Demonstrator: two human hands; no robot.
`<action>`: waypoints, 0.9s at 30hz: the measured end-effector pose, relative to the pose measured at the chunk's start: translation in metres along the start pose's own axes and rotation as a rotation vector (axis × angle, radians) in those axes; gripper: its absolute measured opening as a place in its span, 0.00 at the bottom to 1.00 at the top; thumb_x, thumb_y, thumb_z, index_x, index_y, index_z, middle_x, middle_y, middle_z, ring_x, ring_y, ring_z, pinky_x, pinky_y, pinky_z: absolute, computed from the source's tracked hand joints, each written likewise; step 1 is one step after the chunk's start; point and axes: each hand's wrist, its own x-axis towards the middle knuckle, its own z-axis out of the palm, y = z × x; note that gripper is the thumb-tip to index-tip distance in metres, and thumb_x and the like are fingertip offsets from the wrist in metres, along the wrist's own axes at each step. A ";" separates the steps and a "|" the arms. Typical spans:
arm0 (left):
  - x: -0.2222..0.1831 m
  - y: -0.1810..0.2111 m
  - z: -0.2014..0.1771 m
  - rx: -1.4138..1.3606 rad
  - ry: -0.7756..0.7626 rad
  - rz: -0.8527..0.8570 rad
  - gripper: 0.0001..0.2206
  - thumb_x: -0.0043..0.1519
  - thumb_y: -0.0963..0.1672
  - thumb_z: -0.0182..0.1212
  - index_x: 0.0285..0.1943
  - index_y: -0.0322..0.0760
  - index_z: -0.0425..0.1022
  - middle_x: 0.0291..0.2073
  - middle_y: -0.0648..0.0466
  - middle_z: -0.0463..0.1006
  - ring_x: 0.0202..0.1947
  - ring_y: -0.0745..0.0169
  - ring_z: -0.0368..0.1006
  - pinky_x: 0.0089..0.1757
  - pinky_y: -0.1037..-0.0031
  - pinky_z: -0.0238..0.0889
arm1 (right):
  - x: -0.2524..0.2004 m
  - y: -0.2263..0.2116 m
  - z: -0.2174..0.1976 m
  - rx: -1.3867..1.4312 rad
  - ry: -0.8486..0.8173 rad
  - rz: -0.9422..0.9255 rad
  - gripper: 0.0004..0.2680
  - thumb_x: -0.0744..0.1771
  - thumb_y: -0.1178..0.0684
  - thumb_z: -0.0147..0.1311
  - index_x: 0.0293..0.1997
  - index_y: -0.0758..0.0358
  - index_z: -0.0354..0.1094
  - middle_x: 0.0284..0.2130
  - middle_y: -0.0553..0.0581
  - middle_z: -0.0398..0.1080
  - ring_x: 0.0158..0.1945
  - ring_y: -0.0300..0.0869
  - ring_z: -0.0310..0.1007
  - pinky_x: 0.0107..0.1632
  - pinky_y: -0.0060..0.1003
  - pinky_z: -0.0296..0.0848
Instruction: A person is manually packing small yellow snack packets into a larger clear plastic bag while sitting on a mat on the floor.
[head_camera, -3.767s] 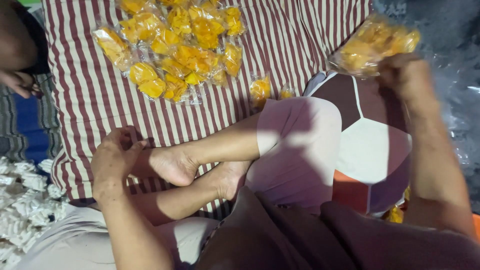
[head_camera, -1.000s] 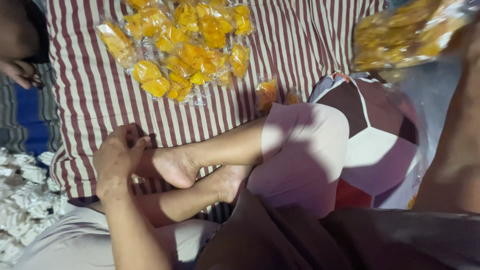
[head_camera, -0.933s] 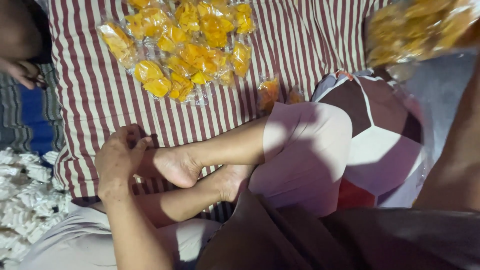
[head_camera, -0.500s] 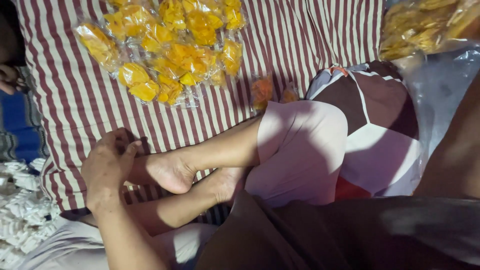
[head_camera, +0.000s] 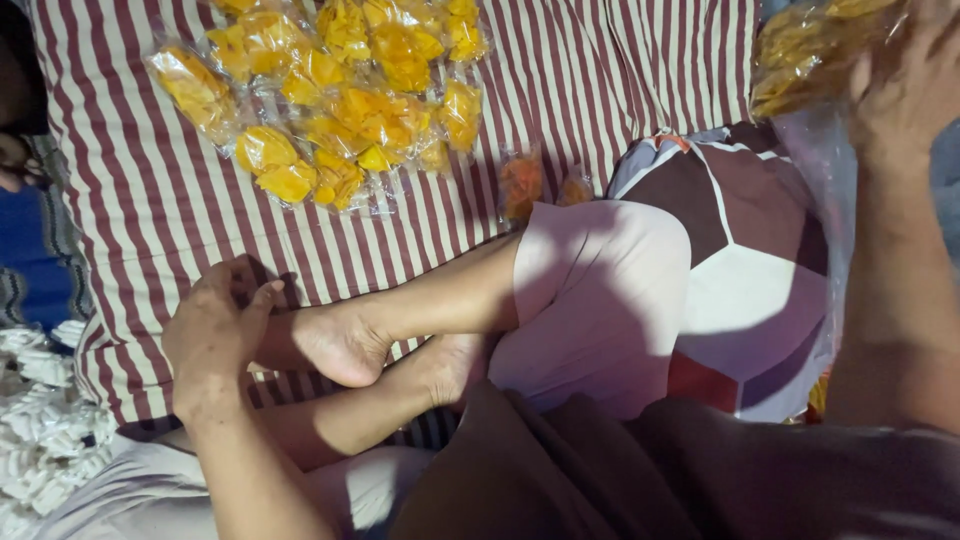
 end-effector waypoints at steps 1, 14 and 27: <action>-0.001 -0.001 0.001 0.004 0.001 0.002 0.22 0.67 0.53 0.67 0.66 0.42 0.79 0.47 0.52 0.86 0.47 0.50 0.81 0.45 0.59 0.70 | -0.009 0.011 0.010 0.001 -0.001 0.004 0.30 0.74 0.59 0.74 0.85 0.60 0.53 0.67 0.75 0.64 0.51 0.68 0.82 0.46 0.55 0.82; 0.001 -0.003 0.003 0.000 -0.024 -0.038 0.22 0.68 0.55 0.66 0.66 0.45 0.79 0.49 0.51 0.86 0.49 0.51 0.80 0.46 0.59 0.70 | -0.065 -0.008 0.018 -0.042 -0.413 0.119 0.23 0.75 0.32 0.62 0.67 0.64 0.74 0.70 0.74 0.65 0.70 0.67 0.57 0.67 0.69 0.51; 0.005 -0.020 0.020 -0.074 0.045 0.023 0.22 0.65 0.53 0.67 0.65 0.42 0.79 0.50 0.48 0.85 0.50 0.45 0.80 0.49 0.56 0.68 | -0.108 0.017 -0.030 0.413 -0.538 0.514 0.21 0.76 0.47 0.57 0.75 0.75 0.65 0.65 0.82 0.66 0.62 0.72 0.67 0.59 0.62 0.67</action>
